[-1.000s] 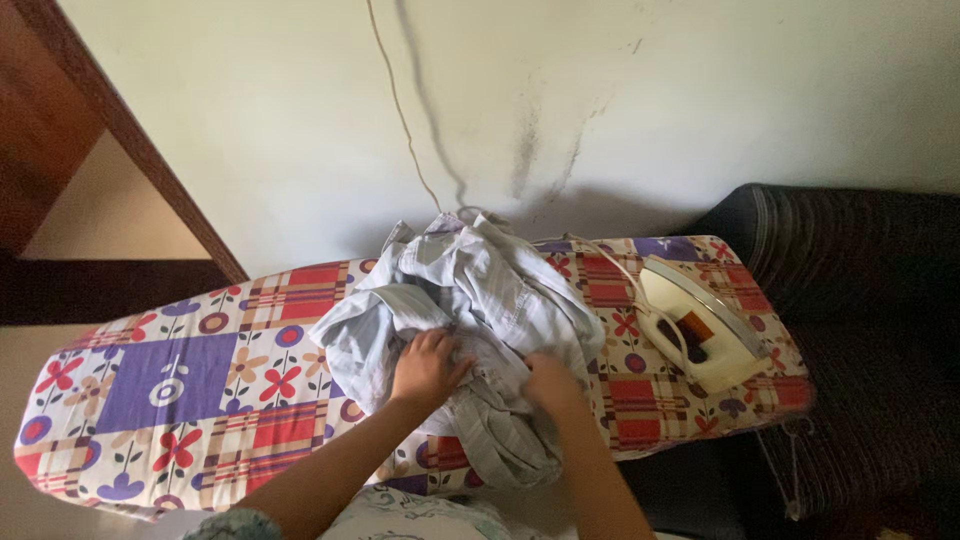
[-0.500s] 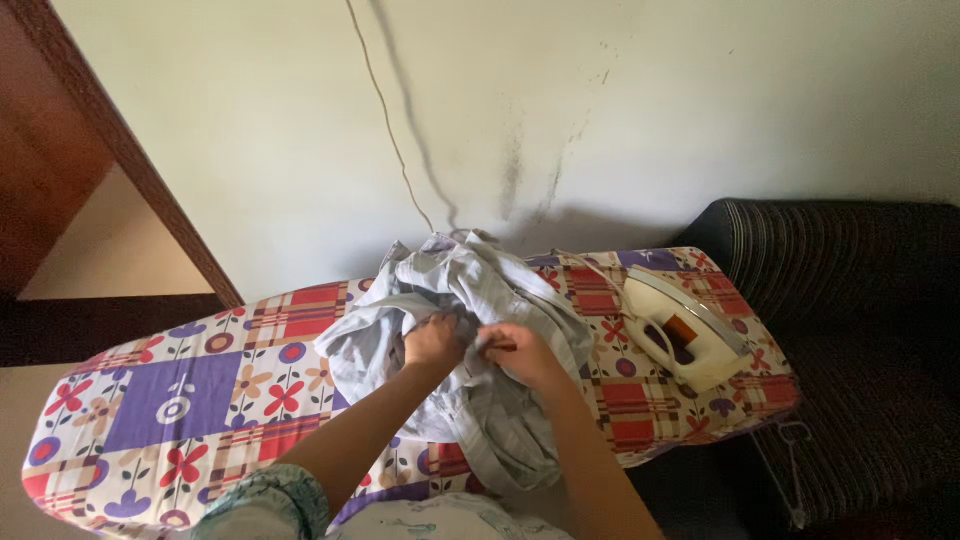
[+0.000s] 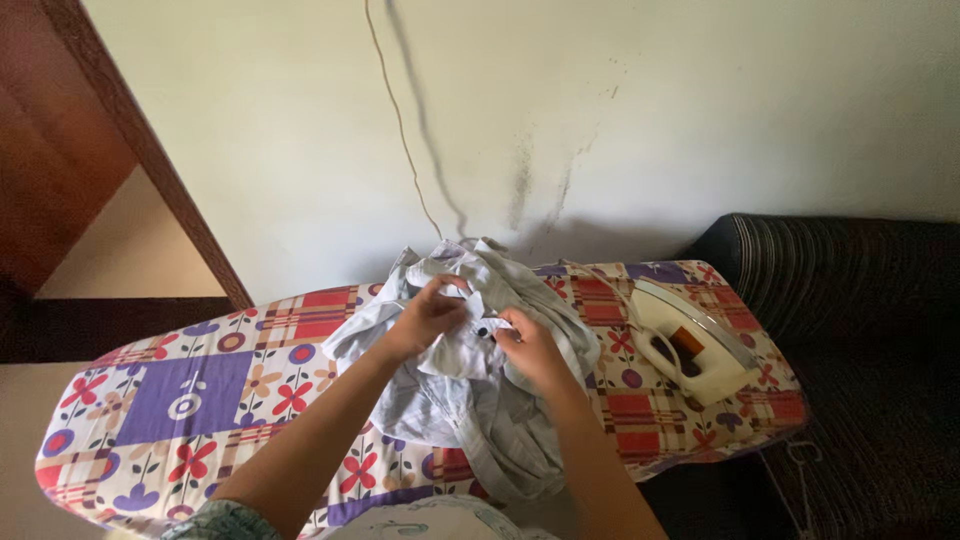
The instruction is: The person smooths a shirt on an ironing board, fastens the buttons from the collar down to the hem, and then gathers the shirt together by hand.
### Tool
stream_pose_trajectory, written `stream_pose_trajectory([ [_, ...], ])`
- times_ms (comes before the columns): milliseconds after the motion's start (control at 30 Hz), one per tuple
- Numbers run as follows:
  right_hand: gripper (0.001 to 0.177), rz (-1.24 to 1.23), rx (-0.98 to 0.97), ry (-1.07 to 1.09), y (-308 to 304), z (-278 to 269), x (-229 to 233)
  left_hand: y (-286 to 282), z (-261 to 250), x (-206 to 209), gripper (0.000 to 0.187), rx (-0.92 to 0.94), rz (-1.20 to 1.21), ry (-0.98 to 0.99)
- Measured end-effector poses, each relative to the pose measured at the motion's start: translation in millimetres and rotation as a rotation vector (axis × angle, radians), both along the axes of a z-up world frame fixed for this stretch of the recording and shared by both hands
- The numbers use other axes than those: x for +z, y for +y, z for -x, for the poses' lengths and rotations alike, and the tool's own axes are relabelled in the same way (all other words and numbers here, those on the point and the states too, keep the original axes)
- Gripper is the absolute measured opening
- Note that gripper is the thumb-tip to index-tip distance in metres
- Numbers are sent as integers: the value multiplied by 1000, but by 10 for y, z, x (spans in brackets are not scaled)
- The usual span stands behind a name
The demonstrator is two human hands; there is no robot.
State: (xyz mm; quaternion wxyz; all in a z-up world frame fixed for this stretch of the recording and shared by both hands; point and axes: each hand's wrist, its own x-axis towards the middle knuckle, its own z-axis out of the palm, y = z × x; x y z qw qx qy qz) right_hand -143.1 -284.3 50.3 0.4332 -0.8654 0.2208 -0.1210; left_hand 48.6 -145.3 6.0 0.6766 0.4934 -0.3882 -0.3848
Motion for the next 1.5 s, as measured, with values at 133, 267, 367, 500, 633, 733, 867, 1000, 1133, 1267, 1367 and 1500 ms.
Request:
stream_pose_trajectory([
  [133, 26, 180, -44, -83, -23, -83, -191, 130, 86, 177, 49, -74, 159, -370],
  [267, 36, 14, 100, 40, -36, -94, -94, 186, 101, 292, 62, -89, 91, -461],
  [367, 26, -204, 271, 216, 1, -71, -27, 234, 68, 356, 35, -11, -194, -732],
  [500, 22, -31, 303, 221, -50, -49, -212, 281, 37, 374, 27, -67, -259, -764],
  [633, 22, 360, -38, -7, -58, -101, -517, 266, 68, 351, 19, -36, -291, -1171],
  [733, 24, 562, -154, -100, 6, -166, -720, 245, 262, 370, 18, 247, 122, -1423],
  [867, 30, 311, -157, 5, -109, -279, -923, 299, 380, 379, 8, 85, 345, -1332],
  [1000, 33, -187, 9, 6, -341, -253, -977, 362, 341, 375, 30, 52, 203, -1392],
  [1133, 29, -446, -12, 83, -442, -232, -976, 309, 325, 305, 22, 169, 67, -1334],
  [1267, 30, -565, -328, 120, -406, -255, -1002, 254, 284, 243, 24, 182, 146, -1025],
  [1367, 24, -718, -147, -22, -333, -159, -924, 238, 270, 255, 28, 80, -104, -741],
  [1500, 23, -728, -95, -124, -202, -113, -847, 291, 271, 277, 24, 73, 11, -750],
])
